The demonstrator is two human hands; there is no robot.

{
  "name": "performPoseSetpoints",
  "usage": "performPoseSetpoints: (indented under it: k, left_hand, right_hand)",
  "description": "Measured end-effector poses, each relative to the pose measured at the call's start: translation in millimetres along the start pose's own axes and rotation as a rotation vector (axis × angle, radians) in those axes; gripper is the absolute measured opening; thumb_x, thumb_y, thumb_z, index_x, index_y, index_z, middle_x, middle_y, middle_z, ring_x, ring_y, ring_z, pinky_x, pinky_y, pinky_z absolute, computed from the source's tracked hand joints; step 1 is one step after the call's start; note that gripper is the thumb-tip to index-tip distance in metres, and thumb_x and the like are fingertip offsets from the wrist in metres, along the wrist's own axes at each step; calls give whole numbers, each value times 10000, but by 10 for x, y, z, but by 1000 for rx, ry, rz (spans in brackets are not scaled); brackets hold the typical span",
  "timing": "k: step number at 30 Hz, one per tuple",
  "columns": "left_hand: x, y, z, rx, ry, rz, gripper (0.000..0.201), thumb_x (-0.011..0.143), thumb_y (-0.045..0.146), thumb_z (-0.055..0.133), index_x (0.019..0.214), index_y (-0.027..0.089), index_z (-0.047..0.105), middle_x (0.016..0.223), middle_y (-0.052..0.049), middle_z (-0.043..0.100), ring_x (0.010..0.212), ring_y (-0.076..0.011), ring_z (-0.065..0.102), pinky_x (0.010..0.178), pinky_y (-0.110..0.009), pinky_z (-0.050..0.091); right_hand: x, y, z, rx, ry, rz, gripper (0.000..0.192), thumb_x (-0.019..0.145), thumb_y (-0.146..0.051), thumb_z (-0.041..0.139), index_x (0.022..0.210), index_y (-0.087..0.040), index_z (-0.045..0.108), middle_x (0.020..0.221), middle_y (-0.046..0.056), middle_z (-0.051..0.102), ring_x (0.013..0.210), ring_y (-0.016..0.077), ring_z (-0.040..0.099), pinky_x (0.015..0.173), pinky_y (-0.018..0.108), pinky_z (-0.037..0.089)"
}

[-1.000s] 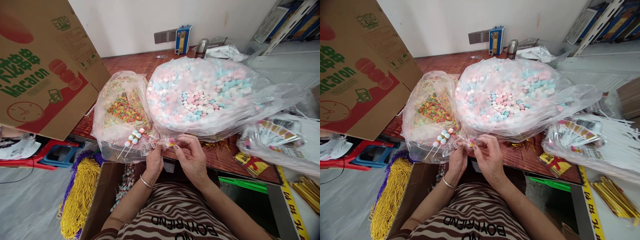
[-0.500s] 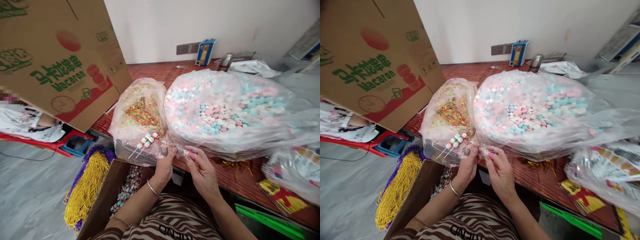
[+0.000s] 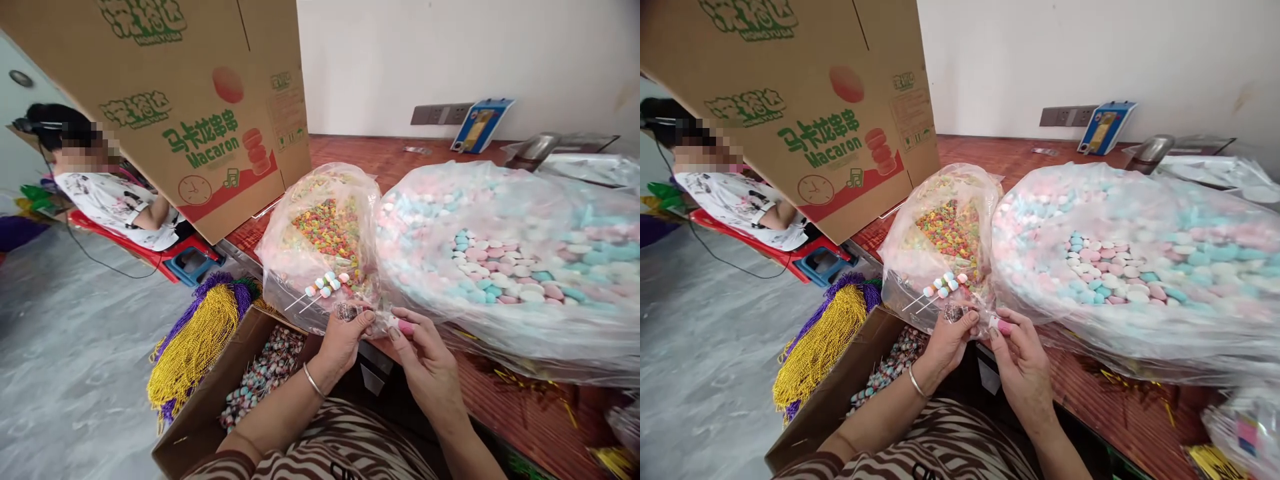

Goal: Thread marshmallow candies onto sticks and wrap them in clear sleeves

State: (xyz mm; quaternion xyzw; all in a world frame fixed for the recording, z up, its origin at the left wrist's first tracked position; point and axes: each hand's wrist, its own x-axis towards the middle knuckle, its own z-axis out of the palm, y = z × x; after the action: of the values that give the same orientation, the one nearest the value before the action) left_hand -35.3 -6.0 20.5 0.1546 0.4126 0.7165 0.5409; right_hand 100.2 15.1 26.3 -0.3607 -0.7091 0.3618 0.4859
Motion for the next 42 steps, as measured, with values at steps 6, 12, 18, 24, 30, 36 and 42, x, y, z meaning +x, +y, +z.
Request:
performPoseSetpoints:
  k: [6,12,18,24,30,36,42]
  left_hand:
    - [6,201,-269,-78,99,95,416,591,346,949,708,149,602,588,58,527,518,-54,471,539,-197,388]
    - [-31,703,-973,-240,331,302,443,573,222,969,705,151,552,643,72,503,527,-19,421,522,-152,385]
    - [-254,962,-1518,-275,414,376,390,659,232,934,695,142,556,626,56,521,550,-38,464,544,-169,429]
    - [-262,968,-1661,-306,472,328,301,722,244,897,773,145,618,691,38,581,587,-51,508,559,-183,432]
    - [-94,931,-1495,-421,403,180,300,766,257,864,725,152,585,719,25,543,577,-48,452,530,-180,389]
    - [2,801,-1220,-434,275,96,370,697,294,910,658,165,565,706,8,517,646,-95,475,528,-209,362]
    - [57,670,-1006,-425,263,36,365,705,256,904,652,164,554,682,20,496,636,-94,462,530,-213,337]
  right_hand:
    - [92,-89,185,24,-103,-32,126,951,-299,641,865,-217,681,1181,112,667,1109,242,656,883,393,570]
    - [345,-161,526,-100,-254,-163,139,994,-281,565,910,-217,655,1034,78,688,978,209,660,838,345,539]
    - [539,-236,1557,-661,-765,-356,191,939,-84,533,916,-140,715,1042,137,711,914,227,659,788,327,499]
    - [631,-297,2010,-709,-846,-402,174,892,-37,549,904,-98,712,963,164,722,918,279,670,815,387,488]
    - [752,-262,1097,-964,-620,-232,175,952,-125,492,884,-158,650,828,140,696,689,242,657,555,312,356]
    - [730,205,433,-1117,-545,-87,147,891,-107,523,802,-183,611,683,71,668,503,197,594,456,291,228]
    - [390,-57,70,-411,-286,-200,188,1011,-265,475,1055,-226,653,929,54,747,779,198,712,652,281,510]
